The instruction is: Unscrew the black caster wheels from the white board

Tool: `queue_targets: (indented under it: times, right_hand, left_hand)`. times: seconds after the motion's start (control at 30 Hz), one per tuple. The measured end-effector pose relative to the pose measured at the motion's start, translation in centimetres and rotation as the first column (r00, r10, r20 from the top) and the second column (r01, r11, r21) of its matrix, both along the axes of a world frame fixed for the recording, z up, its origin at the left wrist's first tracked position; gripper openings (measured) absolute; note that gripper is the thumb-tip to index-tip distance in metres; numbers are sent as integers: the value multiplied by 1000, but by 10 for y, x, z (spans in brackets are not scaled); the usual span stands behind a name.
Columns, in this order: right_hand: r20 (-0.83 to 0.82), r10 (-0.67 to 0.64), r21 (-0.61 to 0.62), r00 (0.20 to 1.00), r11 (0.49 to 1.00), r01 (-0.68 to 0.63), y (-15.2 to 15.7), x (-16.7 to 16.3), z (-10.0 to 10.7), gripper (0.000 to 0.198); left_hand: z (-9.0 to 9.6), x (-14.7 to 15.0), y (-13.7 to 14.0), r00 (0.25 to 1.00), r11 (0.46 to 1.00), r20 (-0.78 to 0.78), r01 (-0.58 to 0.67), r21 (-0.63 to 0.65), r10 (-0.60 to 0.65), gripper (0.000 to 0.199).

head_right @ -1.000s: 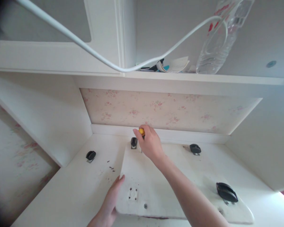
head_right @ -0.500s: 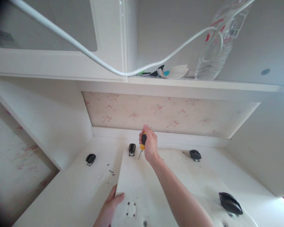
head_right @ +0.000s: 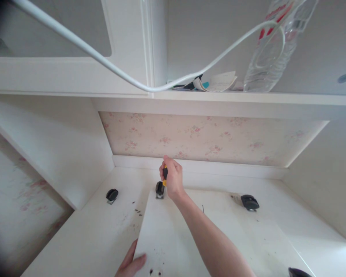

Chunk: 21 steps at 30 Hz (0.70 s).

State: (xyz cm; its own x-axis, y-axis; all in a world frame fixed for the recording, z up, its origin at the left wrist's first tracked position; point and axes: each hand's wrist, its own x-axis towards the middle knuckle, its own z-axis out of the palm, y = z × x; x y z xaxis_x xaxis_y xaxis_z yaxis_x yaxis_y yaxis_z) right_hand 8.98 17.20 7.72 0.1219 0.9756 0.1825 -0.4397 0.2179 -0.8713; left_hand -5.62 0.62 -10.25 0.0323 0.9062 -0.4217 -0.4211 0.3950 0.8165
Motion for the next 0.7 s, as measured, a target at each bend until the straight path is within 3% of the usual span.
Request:
queue_targets:
  times: [0.2, 0.47, 0.7]
  right_hand:
    - [20, -19, -1, 1000, 1000, 19, 2, 1, -1, 40]
    - [89, -18, 28, 996, 999, 15, -2, -4, -2, 40]
    - [123, 83, 43, 989, 995, -89, -1, -2, -4, 36]
  left_hand:
    - [-5, -10, 3, 993, 996, -73, 93, 17, -91, 56]
    - [-13, -8, -2, 995, 996, 79, 58, -71, -52, 58]
    - [0, -7, 1, 997, 995, 23, 75, -62, -73, 59]
